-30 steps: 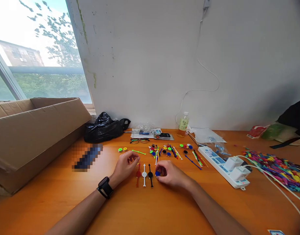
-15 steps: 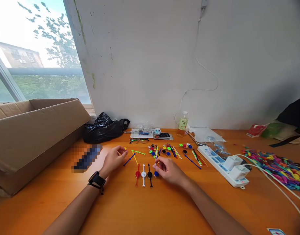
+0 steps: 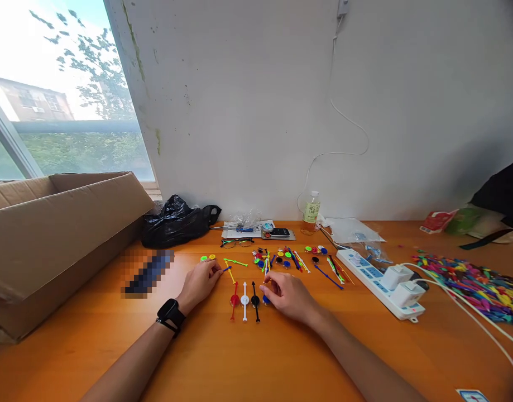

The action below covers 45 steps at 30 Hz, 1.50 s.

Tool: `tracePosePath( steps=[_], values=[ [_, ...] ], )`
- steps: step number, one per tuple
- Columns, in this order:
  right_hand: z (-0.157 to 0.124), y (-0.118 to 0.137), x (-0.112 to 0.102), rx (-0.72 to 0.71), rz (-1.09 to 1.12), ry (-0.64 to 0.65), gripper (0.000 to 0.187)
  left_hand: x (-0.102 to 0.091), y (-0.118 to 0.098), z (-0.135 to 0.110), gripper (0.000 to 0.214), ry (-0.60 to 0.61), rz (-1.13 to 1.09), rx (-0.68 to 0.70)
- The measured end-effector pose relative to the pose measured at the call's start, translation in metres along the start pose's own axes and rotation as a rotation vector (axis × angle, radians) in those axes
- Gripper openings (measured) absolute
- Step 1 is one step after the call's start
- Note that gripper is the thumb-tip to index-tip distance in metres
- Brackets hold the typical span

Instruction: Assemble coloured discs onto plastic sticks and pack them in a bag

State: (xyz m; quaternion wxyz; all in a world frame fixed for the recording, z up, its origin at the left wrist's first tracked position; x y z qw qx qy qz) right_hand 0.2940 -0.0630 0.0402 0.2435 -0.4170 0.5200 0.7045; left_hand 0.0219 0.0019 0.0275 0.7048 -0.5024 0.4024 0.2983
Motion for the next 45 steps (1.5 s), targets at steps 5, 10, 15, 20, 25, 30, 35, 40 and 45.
tracePosePath(
  steps=[5, 10, 15, 20, 25, 30, 35, 40, 45],
  values=[
    [0.000, 0.001, -0.001, 0.005, 0.005, 0.002, 0.022, -0.002, -0.003, -0.002, 0.025, -0.013, 0.016, -0.022],
    [-0.001, 0.004, -0.001, -0.001, 0.008, 0.005, 0.023, -0.003, -0.004, -0.003, 0.020, -0.005, 0.013, -0.012],
    [-0.001, 0.004, -0.001, -0.006, 0.014, 0.007, 0.023, 0.000, -0.002, -0.002, 0.022, 0.001, 0.023, -0.037],
    [-0.002, 0.005, -0.001, -0.024, 0.025, 0.015, 0.025, 0.000, -0.002, -0.002, 0.025, -0.011, 0.020, -0.045],
    [-0.002, 0.006, 0.000, -0.029, 0.012, 0.018, 0.026, -0.002, -0.003, -0.002, 0.018, 0.034, 0.045, -0.026],
    [-0.002, 0.004, 0.002, -0.045, 0.022, 0.010, 0.027, 0.000, -0.004, -0.001, 0.018, 0.028, 0.099, 0.041],
    [-0.002, 0.003, 0.001, -0.042, 0.010, -0.004, 0.026, 0.003, -0.003, -0.001, 0.020, -0.009, 0.068, 0.073],
    [-0.004, 0.007, -0.001, -0.049, 0.010, -0.014, 0.027, 0.001, -0.005, 0.000, 0.018, -0.033, -0.003, 0.070],
    [-0.004, 0.009, 0.000, -0.071, 0.017, -0.051, 0.024, -0.007, -0.026, -0.006, 0.024, -0.046, -0.283, 0.194]
  ],
)
Point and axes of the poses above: each hand's wrist, its own z-axis towards the middle knuckle, its own x-axis out of the palm, y = z × x, the point moved 4 cm from there along z, towards the middle knuckle, and after that the axes turned 6 degrees about y, right-handed, at the moved point
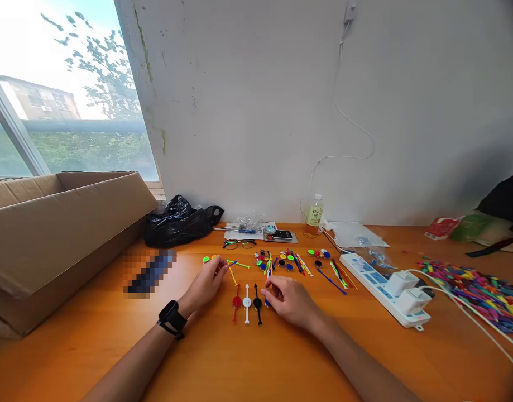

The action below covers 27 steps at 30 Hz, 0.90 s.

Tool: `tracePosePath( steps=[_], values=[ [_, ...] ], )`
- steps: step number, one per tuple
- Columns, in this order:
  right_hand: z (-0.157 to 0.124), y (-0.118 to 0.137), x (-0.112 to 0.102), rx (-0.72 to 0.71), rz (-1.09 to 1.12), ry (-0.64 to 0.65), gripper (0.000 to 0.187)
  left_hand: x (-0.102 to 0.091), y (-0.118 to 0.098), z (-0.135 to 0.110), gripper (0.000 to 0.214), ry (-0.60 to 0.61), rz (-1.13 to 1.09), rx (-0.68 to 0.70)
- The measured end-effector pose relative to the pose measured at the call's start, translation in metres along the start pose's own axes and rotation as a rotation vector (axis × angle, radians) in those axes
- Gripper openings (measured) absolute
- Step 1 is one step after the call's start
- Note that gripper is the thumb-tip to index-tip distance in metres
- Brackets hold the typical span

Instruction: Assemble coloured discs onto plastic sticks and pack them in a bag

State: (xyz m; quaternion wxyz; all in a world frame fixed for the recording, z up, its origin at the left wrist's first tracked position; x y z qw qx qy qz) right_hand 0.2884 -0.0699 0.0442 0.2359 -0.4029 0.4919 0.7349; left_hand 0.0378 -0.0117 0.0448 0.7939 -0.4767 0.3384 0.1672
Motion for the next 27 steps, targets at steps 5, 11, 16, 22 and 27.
tracePosePath(
  steps=[5, 11, 16, 22, 27],
  values=[
    [-0.003, 0.006, -0.004, -0.097, 0.085, -0.121, 0.032, 0.009, -0.037, -0.011, 0.023, 0.061, -0.212, 0.166],
    [-0.006, 0.019, -0.003, -0.306, 0.142, -0.144, 0.027, 0.021, -0.068, -0.030, 0.021, 0.077, -0.222, 0.260],
    [-0.007, 0.018, 0.003, -0.358, 0.186, -0.155, 0.022, 0.021, -0.077, -0.040, 0.013, -0.004, -0.056, 0.375],
    [-0.011, 0.016, -0.002, -0.371, 0.136, -0.323, 0.016, 0.016, -0.067, -0.034, 0.008, -0.207, 0.031, 0.461],
    [-0.012, 0.020, -0.004, -0.399, 0.109, -0.362, 0.016, 0.011, -0.066, -0.034, 0.011, -0.357, 0.101, 0.523]
  ],
)
Point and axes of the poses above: each hand's wrist, its own z-axis towards the middle knuckle, its own x-axis out of the palm, y = z × x, the point moved 4 cm from there along z, towards the middle knuckle, and after that the axes turned 6 degrees about y, right-handed, at the moved point
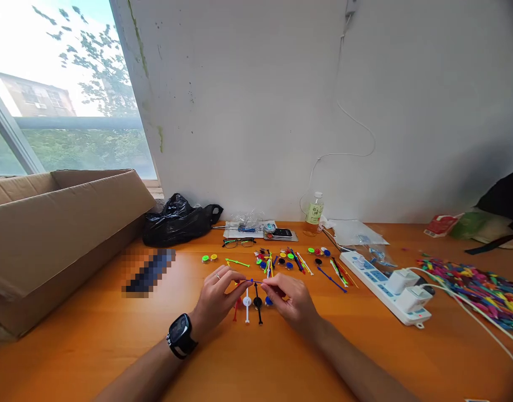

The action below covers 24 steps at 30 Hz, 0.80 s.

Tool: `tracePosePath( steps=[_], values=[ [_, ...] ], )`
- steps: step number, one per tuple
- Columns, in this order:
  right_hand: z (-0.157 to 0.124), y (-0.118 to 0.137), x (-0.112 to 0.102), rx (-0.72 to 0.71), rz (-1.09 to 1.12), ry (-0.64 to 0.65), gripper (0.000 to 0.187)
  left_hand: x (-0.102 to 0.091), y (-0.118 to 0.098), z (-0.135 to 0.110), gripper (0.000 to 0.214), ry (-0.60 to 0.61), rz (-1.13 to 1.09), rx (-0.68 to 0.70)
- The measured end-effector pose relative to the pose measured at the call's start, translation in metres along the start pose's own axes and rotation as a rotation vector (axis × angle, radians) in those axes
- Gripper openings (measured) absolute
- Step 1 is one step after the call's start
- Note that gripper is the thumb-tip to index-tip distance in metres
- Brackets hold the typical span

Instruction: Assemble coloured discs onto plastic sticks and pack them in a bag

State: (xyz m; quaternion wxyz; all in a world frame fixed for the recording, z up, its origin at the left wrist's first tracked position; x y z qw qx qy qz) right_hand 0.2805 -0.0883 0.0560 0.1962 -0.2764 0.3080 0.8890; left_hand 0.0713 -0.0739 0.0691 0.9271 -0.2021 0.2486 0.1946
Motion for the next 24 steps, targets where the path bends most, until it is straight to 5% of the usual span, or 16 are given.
tracePosePath(
  steps=[7, 16, 24],
  values=[
    [0.000, -0.004, -0.004, 0.030, -0.025, -0.069, 0.017, -0.006, 0.007, 0.003, 0.013, -0.065, 0.031, -0.066],
    [0.001, -0.012, -0.006, 0.202, 0.001, -0.116, 0.026, 0.000, 0.017, 0.004, 0.020, 0.107, 0.009, -0.222],
    [-0.002, -0.014, -0.003, 0.232, -0.008, -0.149, 0.030, 0.003, 0.021, 0.000, 0.022, 0.101, 0.052, -0.295]
  ],
)
Point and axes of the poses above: each hand's wrist, its own z-axis towards the middle knuckle, its own x-axis out of the palm, y = z × x, the point moved 4 cm from there along z, towards the middle knuckle, and after that the axes turned 6 degrees about y, right-handed, at the moved point
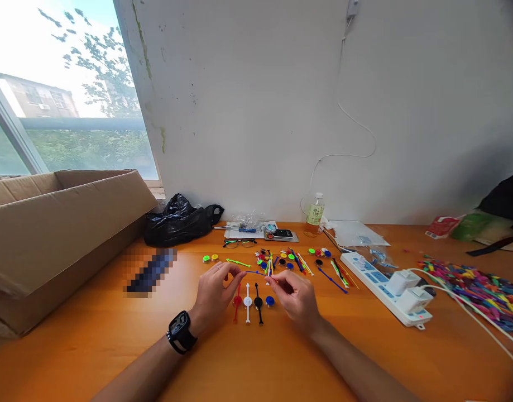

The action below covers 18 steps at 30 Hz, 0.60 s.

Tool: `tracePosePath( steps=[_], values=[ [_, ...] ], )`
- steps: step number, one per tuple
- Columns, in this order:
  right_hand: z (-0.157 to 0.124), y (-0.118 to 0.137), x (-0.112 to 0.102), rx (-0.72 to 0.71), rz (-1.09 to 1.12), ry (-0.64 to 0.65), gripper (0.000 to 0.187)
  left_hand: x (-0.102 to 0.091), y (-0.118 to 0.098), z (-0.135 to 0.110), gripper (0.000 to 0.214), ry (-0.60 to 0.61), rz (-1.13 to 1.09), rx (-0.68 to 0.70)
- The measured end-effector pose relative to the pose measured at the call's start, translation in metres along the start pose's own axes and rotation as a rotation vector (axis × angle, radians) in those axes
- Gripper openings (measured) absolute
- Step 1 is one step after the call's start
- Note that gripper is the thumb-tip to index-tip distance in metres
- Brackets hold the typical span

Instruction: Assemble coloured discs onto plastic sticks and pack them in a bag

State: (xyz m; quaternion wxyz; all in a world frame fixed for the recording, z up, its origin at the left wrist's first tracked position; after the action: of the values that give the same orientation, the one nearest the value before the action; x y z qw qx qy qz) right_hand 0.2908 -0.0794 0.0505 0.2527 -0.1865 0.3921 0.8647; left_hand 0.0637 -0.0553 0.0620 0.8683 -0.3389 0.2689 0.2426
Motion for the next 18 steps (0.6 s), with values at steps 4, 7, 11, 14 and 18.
tracePosePath(
  steps=[4, 7, 11, 14, 18],
  values=[
    [0.000, -0.003, 0.003, -0.007, 0.013, 0.064, 0.028, -0.003, 0.011, 0.000, 0.020, -0.063, 0.041, -0.068],
    [0.002, -0.004, 0.003, 0.028, 0.076, 0.081, 0.016, -0.005, 0.013, 0.002, 0.020, -0.072, 0.052, -0.052],
    [0.009, 0.000, -0.003, 0.048, 0.176, 0.004, 0.015, -0.004, 0.009, 0.001, 0.021, -0.057, 0.017, -0.019],
    [0.015, 0.000, -0.010, 0.110, 0.244, -0.042, 0.031, -0.002, 0.004, 0.001, 0.022, -0.014, -0.011, 0.021],
    [0.015, -0.004, -0.011, 0.165, 0.296, -0.017, 0.053, -0.001, -0.003, 0.001, 0.023, 0.020, -0.035, 0.084]
  ],
)
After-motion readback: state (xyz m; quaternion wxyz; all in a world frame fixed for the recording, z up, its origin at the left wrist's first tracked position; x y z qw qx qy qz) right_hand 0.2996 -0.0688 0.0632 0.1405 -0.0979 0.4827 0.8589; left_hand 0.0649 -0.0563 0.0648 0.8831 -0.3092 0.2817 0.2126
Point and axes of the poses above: each hand's wrist, its own z-axis towards the middle knuckle, its own x-axis out of the palm, y = z × x, the point moved 4 cm from there along z, towards the middle knuckle, and after that the axes turned 6 degrees about y, right-handed, at the moved point
